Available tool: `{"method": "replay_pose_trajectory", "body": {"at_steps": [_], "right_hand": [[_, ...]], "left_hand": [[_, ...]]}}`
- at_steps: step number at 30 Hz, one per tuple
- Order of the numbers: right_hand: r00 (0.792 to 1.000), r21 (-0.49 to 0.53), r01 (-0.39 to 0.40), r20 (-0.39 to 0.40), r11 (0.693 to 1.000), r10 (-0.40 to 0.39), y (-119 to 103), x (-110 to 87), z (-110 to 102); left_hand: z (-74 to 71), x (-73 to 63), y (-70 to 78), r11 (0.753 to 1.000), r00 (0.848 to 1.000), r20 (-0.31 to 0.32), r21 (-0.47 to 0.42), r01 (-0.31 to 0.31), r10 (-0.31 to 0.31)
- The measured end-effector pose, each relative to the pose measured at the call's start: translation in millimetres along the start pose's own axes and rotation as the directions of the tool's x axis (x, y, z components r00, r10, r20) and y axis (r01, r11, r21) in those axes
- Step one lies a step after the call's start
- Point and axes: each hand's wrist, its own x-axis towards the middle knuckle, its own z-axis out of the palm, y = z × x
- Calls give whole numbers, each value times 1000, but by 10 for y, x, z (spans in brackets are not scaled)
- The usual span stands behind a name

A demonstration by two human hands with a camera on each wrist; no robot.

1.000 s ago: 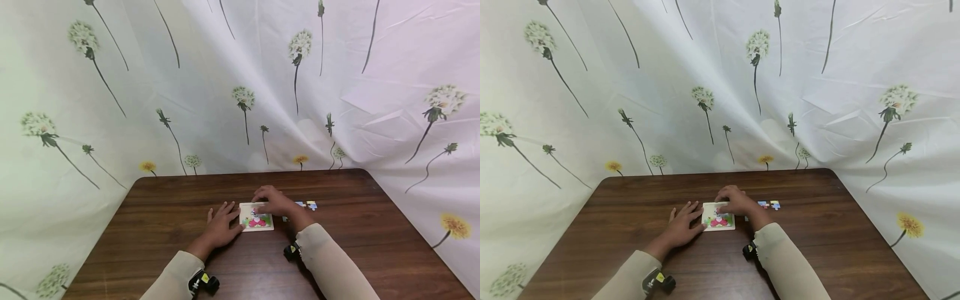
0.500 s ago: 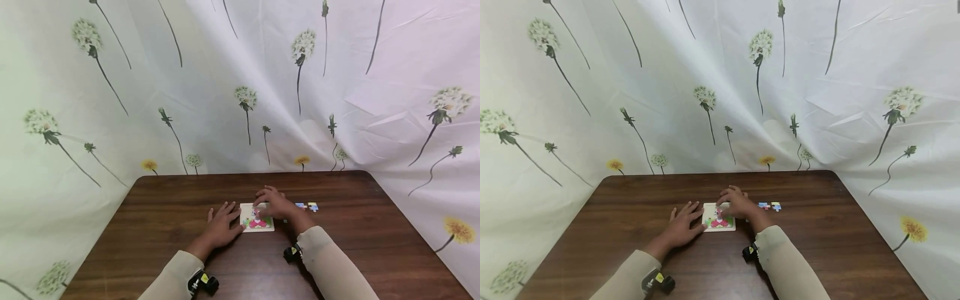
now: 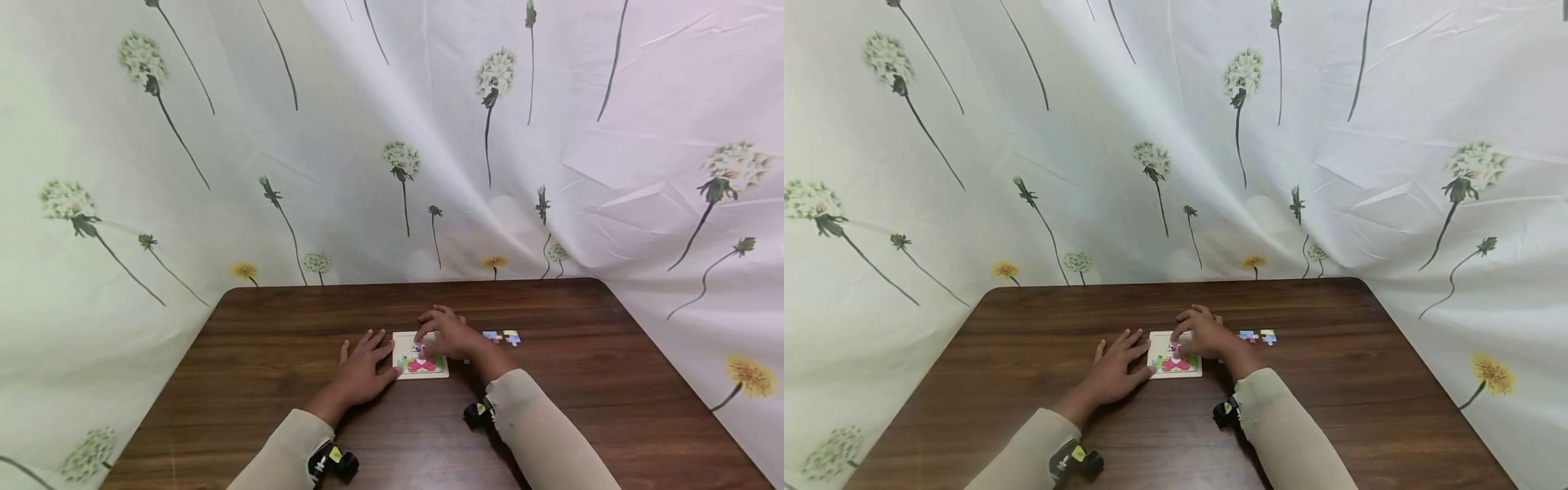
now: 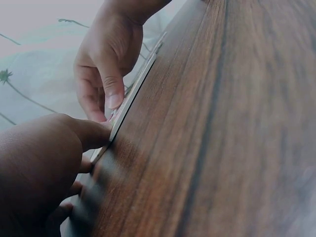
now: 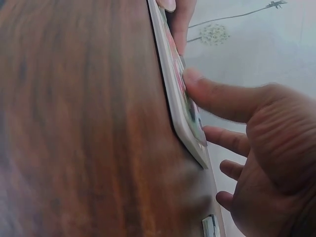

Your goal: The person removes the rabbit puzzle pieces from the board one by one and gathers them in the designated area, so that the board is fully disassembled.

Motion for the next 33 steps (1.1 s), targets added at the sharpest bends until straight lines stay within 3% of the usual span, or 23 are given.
{"method": "replay_pose_trajectory", "body": {"at_steps": [9, 20, 27, 33], "right_hand": [[1000, 29, -7, -17, 1000, 8, -18, -8, 30], [999, 73, 38, -37, 997, -35, -14, -1, 35], [999, 79, 21, -47, 997, -17, -55, -6, 17], [998, 66, 51, -48, 996, -48, -61, -9, 7]], "left_hand": [[-9, -13, 10, 1000, 1000, 7, -7, -4, 4], [-17, -12, 7, 1000, 1000, 6, -9, -6, 6], [-24, 4, 13, 1000, 1000, 9, -5, 0, 0], [-20, 1, 7, 1000, 1000, 10, -11, -3, 4]]}}
